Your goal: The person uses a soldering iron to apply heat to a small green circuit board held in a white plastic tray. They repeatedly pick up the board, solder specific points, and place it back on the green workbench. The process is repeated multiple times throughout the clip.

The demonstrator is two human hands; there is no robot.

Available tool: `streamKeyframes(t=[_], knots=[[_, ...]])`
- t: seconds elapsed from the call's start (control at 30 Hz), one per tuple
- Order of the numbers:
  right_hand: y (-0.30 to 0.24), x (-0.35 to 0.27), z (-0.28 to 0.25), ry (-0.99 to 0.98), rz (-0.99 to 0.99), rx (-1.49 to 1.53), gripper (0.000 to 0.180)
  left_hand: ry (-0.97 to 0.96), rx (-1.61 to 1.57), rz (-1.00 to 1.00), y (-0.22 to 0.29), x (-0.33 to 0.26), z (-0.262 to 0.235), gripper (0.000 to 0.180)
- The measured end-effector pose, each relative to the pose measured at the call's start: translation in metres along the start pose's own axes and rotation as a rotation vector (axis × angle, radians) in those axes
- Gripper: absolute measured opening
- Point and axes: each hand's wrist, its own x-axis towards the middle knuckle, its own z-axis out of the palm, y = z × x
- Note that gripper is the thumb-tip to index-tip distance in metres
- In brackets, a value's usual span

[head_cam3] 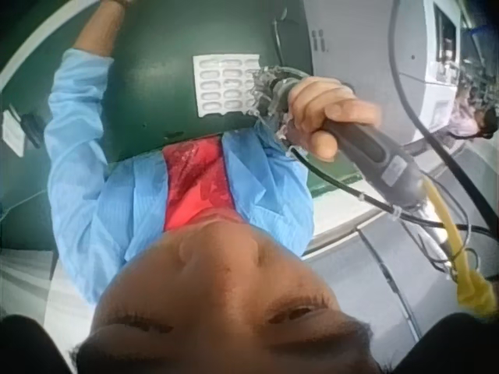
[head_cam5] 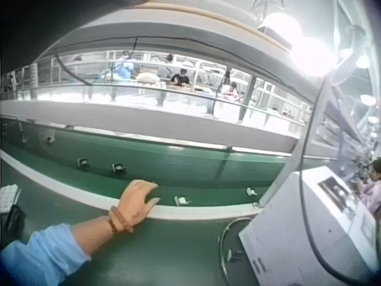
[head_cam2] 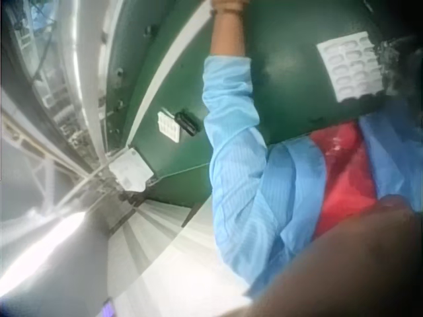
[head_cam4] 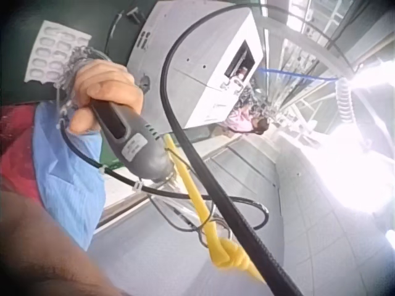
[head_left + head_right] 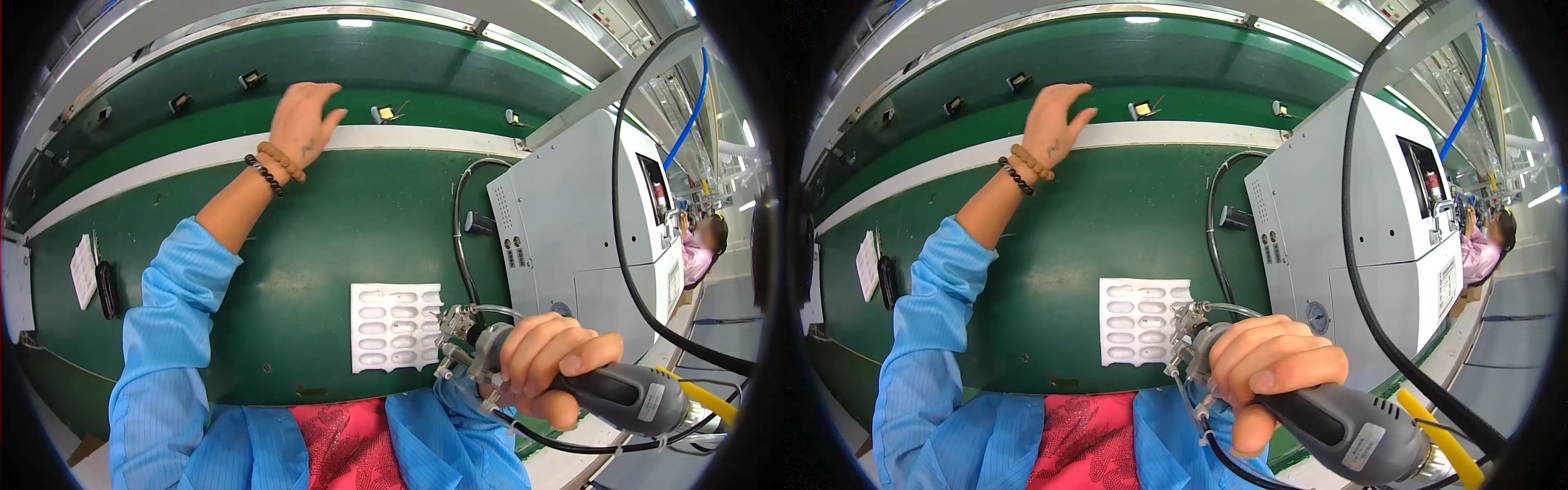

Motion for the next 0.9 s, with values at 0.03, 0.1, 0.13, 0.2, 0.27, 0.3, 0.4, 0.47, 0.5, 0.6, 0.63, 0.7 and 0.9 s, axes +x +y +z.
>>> streamKeyframes(t=[0.03,0.1,0.13,0.2,0.27,0.3,0.4,0.47,0.5,0.6,0.63,0.7,0.9], knots=[[0.001,0.001,-0.002,-0.004,-0.005,-0.004,0.045,-0.067,-0.069,0.039,0.001,0.008,0.012,0.035],[0.002,0.002,-0.005,-0.011,0.002,-0.009,0.044,-0.210,-0.210,0.104,0.006,0.013,0.042,0.036],[0.002,0.002,-0.005,-0.001,0.000,-0.007,0.044,-0.297,-0.209,0.102,0.007,0.015,0.052,0.035],[0.004,0.001,-0.006,0.013,-0.006,0.002,0.044,-0.381,-0.194,0.097,0.000,0.018,0.068,0.035],[0.005,0.000,-0.006,0.019,-0.020,-0.001,0.044,-0.388,-0.201,0.059,-0.002,0.025,0.079,0.036],[0.005,-0.001,-0.007,0.025,-0.027,-0.007,0.044,-0.400,-0.154,0.040,-0.001,0.028,0.082,0.035],[0.005,0.001,-0.007,0.007,0.006,-0.015,0.043,-0.404,-0.029,-0.056,-0.002,0.040,0.083,0.030],[0.007,0.002,-0.008,0.006,0.009,-0.006,0.043,-0.352,-0.046,-0.100,0.005,0.039,0.079,0.029],[0.007,0.002,-0.009,0.008,0.008,0.002,0.043,-0.327,-0.055,-0.125,0.010,0.037,0.074,0.028],[0.005,0.003,-0.016,0.011,0.006,-0.009,0.044,-0.328,-0.436,-0.126,0.054,0.006,0.037,0.030],[0.004,0.000,-0.019,0.021,0.013,-0.015,0.044,-0.333,-0.533,-0.167,0.074,-0.016,0.018,0.029],[0.004,-0.006,-0.020,0.036,-0.006,-0.031,0.046,-0.422,-0.571,-0.111,0.106,-0.046,-0.024,0.031],[0.004,-0.001,-0.016,-0.062,0.023,-0.073,0.049,-0.423,-0.628,-0.154,0.139,-0.124,-0.066,0.026]])
